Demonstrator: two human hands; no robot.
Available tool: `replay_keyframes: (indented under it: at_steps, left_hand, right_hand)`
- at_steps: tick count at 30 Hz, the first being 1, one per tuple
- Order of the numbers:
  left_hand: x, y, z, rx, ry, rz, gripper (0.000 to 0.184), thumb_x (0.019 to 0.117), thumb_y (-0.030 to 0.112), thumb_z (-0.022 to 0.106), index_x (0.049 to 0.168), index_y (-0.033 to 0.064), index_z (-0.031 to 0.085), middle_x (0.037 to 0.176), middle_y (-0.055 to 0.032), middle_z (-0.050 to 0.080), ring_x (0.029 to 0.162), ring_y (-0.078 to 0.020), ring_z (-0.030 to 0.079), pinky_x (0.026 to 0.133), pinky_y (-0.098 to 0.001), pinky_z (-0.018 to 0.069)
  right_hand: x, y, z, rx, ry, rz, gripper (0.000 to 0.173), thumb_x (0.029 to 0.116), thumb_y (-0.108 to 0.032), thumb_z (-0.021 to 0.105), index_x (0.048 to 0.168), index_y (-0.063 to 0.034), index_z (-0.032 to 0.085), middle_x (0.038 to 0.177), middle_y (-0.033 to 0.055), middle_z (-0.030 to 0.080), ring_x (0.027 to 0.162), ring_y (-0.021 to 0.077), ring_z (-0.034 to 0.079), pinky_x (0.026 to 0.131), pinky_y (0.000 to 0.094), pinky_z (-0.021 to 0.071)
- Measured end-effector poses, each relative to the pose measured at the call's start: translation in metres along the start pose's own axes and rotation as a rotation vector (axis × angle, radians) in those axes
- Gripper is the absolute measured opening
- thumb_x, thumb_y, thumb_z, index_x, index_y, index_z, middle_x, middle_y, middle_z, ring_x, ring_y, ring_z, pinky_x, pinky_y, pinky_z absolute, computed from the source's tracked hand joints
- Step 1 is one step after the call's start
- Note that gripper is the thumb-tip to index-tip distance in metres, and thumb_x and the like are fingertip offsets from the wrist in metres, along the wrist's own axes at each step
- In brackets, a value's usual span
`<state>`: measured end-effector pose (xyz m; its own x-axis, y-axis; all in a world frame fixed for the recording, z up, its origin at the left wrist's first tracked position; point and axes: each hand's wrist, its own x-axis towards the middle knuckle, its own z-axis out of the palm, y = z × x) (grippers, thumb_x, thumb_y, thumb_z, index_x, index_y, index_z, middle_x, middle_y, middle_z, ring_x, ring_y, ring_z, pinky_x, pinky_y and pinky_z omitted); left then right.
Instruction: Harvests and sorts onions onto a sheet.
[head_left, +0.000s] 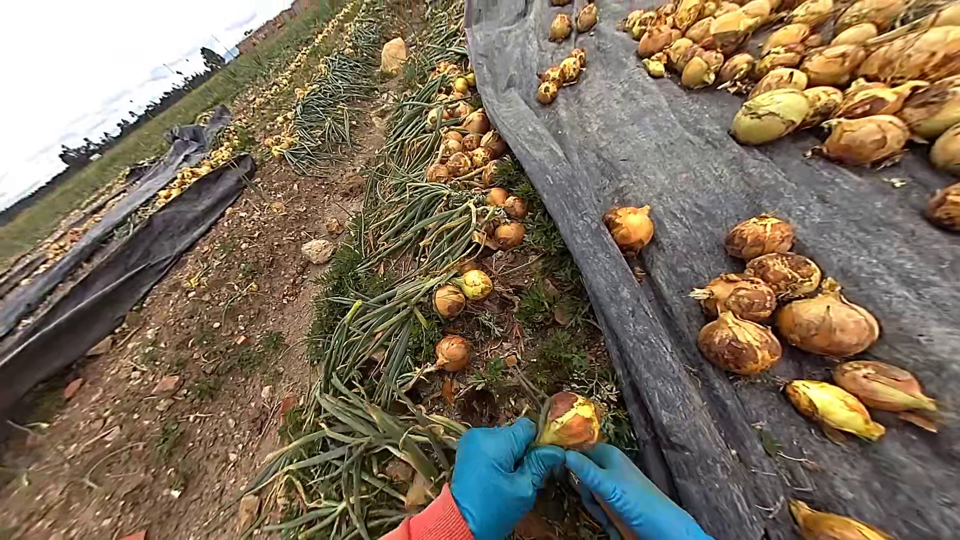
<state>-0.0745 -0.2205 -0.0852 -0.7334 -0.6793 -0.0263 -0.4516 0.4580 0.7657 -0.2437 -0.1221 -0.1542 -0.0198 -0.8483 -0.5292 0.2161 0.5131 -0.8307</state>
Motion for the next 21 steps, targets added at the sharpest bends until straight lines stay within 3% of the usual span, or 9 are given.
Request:
replay_keyframes:
  at_steps: [3,6,9,10,12,15,16,18,21]
  left_hand:
    - [0.002,0.029,0.004,0.212,-0.056,0.118,0.026,0.1012,0.02,0.058,0.099,-0.0032,0.07,0.08,-0.0164,0.07,0.075,-0.0313,0.072,0.066,-0.0514,0.0586]
    - [-0.009,0.048,0.014,0.32,-0.199,0.083,0.026,0.1025,0.017,0.057,0.1,-0.0052,0.071,0.085,-0.0215,0.073,0.084,-0.0385,0.074,0.08,-0.058,0.0561]
    - [0.006,0.031,0.006,0.574,-0.207,-0.027,0.031,0.1054,0.022,0.052,0.096,-0.0012,0.071,0.082,-0.0195,0.072,0.08,-0.0376,0.074,0.069,-0.0559,0.0578]
    - [0.023,0.026,-0.011,0.726,-0.252,-0.179,0.033,0.1071,0.023,0.049,0.102,-0.0011,0.071,0.091,-0.0217,0.073,0.088,-0.0394,0.075,0.074,-0.0568,0.0581]
    - [0.067,0.008,-0.057,0.926,-0.583,-0.686,0.035,0.1094,0.019,0.042,0.127,-0.0035,0.063,0.132,-0.0275,0.064,0.128,-0.0448,0.059,0.103,-0.0628,0.0473]
    - [0.086,-0.044,-0.099,0.915,-0.689,-0.754,0.049,0.0988,0.02,0.066,0.136,-0.0095,0.057,0.155,-0.0358,0.038,0.149,-0.0509,0.031,0.12,-0.0637,0.0278]
    - [0.092,-0.058,-0.101,0.751,-0.569,-0.702,0.053,0.0963,0.024,0.07,0.137,-0.0077,0.058,0.156,-0.0337,0.037,0.148,-0.0469,0.035,0.119,-0.0597,0.0319]
    - [0.111,-0.091,-0.083,0.453,-0.262,-0.722,0.061,0.0933,0.026,0.074,0.143,-0.0032,0.053,0.159,-0.0255,0.038,0.143,-0.0387,0.046,0.116,-0.0535,0.0407]
    - [0.128,-0.136,-0.047,0.363,-0.083,-0.911,0.09,0.084,0.03,0.082,0.155,-0.0003,0.036,0.153,-0.0253,0.047,0.139,-0.0385,0.052,0.114,-0.0546,0.0434]
  right_hand:
    - [-0.008,-0.002,-0.001,0.275,-0.119,-0.055,0.059,0.0915,-0.074,0.044,0.088,-0.0168,0.06,0.061,-0.0088,0.053,0.046,0.0037,0.047,0.042,0.0201,0.0427]
    - [-0.01,-0.009,-0.002,0.41,-0.074,0.005,0.062,0.1045,-0.061,0.019,0.079,-0.0169,0.054,0.056,-0.0056,0.05,0.042,0.0051,0.045,0.039,0.0204,0.0407]
    - [-0.012,-0.013,-0.002,0.418,-0.009,0.0,0.058,0.1074,-0.052,0.017,0.072,-0.0172,0.049,0.053,-0.0052,0.046,0.04,0.0059,0.041,0.037,0.0204,0.0364]
    - [-0.016,-0.015,-0.003,0.418,0.041,-0.074,0.058,0.1071,-0.05,0.018,0.07,-0.0174,0.049,0.052,-0.0054,0.046,0.039,0.0058,0.042,0.037,0.0205,0.036]
    - [-0.018,-0.019,-0.016,0.519,0.193,-0.351,0.065,0.1058,-0.06,0.014,0.068,-0.0197,0.048,0.05,-0.0069,0.046,0.038,0.0043,0.045,0.035,0.0197,0.0396]
    - [-0.006,-0.023,-0.054,0.411,0.46,-0.629,0.059,0.1055,-0.062,0.024,0.084,-0.0187,0.057,0.058,-0.0103,0.054,0.043,0.0028,0.052,0.039,0.0197,0.0474]
    - [-0.005,-0.024,-0.056,0.298,0.521,-0.551,0.052,0.1073,-0.053,0.024,0.09,-0.0163,0.056,0.059,-0.011,0.052,0.044,0.0022,0.05,0.04,0.0193,0.0456]
    - [-0.004,-0.022,-0.046,0.029,0.554,-0.269,0.041,0.0988,-0.048,0.047,0.107,-0.0082,0.056,0.065,-0.0056,0.049,0.047,0.0071,0.049,0.043,0.0264,0.0459]
    - [0.004,-0.017,-0.033,-0.271,0.434,-0.006,0.061,0.0883,-0.044,0.073,0.122,0.0044,0.058,0.106,0.0205,0.06,0.087,0.0308,0.06,0.075,0.0519,0.0494]
